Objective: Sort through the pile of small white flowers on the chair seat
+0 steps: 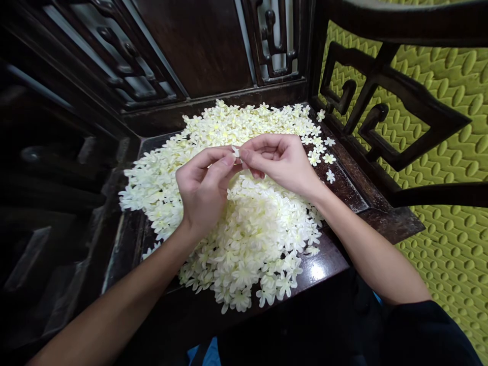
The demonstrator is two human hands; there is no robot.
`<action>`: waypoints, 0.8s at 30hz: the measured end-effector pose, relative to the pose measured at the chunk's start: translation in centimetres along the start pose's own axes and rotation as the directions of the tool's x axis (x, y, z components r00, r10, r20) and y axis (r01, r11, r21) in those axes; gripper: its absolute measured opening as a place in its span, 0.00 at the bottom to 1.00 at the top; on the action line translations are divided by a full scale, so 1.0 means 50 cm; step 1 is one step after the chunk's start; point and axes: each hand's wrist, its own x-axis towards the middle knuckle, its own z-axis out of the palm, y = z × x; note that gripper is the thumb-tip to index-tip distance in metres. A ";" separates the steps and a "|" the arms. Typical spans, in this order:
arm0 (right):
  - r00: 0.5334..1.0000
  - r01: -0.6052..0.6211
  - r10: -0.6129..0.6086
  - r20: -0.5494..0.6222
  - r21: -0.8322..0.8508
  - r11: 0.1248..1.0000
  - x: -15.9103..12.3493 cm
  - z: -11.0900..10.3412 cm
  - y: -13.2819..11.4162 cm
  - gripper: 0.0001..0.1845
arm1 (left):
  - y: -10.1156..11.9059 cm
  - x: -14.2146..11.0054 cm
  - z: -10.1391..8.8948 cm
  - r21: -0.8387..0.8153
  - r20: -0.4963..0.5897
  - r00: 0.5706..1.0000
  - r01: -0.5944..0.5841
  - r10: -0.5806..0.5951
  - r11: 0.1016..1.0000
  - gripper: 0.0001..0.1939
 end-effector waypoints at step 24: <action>0.944 0.114 -0.092 -0.318 0.051 0.992 0.020 -0.017 0.021 0.11 | 0.007 0.006 -0.003 0.104 -0.122 0.988 -0.078 0.091 0.992 0.07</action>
